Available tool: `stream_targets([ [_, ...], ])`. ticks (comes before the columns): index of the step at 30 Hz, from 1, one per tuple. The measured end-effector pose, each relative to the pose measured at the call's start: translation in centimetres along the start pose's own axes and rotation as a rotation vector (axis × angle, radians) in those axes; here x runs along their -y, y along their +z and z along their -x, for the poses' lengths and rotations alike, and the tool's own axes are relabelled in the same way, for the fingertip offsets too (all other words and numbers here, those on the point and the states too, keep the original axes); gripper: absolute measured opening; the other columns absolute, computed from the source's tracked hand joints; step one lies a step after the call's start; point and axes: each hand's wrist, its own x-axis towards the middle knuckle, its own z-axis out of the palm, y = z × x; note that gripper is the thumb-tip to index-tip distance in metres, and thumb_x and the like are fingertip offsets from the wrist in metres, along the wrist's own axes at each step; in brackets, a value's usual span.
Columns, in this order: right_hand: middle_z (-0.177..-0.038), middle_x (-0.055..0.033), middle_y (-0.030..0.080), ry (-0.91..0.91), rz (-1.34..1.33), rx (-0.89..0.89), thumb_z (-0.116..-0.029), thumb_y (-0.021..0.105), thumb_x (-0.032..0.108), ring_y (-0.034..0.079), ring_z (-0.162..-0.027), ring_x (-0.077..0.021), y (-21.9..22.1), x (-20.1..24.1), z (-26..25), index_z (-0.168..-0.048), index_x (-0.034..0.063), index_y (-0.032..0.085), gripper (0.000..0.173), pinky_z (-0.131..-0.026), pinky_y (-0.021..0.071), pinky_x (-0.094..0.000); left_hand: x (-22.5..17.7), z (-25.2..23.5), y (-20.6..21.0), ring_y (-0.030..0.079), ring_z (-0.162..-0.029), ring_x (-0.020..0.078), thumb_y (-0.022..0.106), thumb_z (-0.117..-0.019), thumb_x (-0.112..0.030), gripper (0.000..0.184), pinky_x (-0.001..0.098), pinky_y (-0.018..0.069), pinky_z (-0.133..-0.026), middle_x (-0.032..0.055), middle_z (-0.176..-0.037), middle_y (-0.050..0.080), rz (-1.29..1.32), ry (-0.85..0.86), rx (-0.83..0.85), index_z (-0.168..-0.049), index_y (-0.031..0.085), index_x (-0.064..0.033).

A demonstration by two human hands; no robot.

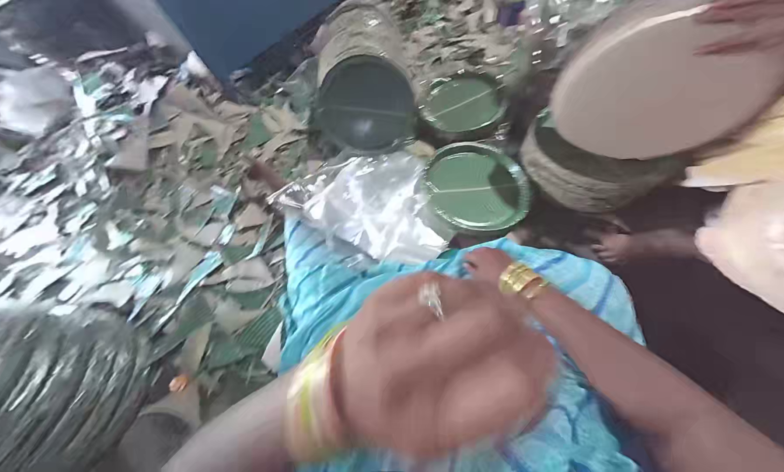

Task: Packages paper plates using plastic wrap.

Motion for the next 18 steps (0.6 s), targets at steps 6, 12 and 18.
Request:
stream_targets([
  [6, -0.135, -0.0288, 0.062, 0.003, 0.032, 0.075, -0.11, 0.045, 0.024, 0.057, -0.13, -0.0442, -0.8, 0.4, -0.2, -0.14, -0.0019, 0.059, 0.043, -0.111, 0.04, -0.0607, 9.9, 16.3, 5.2, 0.035, -0.15, 0.0353, 0.053, -0.1037, -0.015, 0.043, 0.0551, 0.024, -0.123, 0.0187, -0.158, 0.044, -0.153, -1.219, 0.829, -0.144, 0.055, -0.0004],
  [12, -0.136, -0.0279, 0.062, 0.035, 0.052, 0.094, -0.1108, 0.042, 0.024, 0.059, -0.128, -0.0433, -1.1, 0.7, -1.0, -0.143, -0.0007, 0.057, 0.043, -0.11, 0.0407, -0.0602, 13.3, 16.7, 5.3, 0.043, -0.145, 0.0366, 0.057, -0.1046, -0.03, 0.05, 0.0551, 0.0297, -0.12, 0.02, -0.152, 0.051, -0.185, -1.342, 0.617, -0.145, 0.053, -0.0004],
  [18, -0.139, -0.0277, 0.06, 0.041, 0.068, 0.094, -0.1112, 0.04, 0.023, 0.055, -0.134, -0.0433, -1.1, 1.4, -0.6, -0.142, -0.0019, 0.056, 0.043, -0.112, 0.0391, -0.0598, 16.6, 13.5, 14.5, 0.036, -0.149, 0.0377, 0.063, -0.1013, -0.03, 0.053, 0.0599, 0.0284, -0.118, 0.0186, -0.158, 0.044, -0.14, -1.078, 0.819, -0.147, 0.053, -0.0039],
])
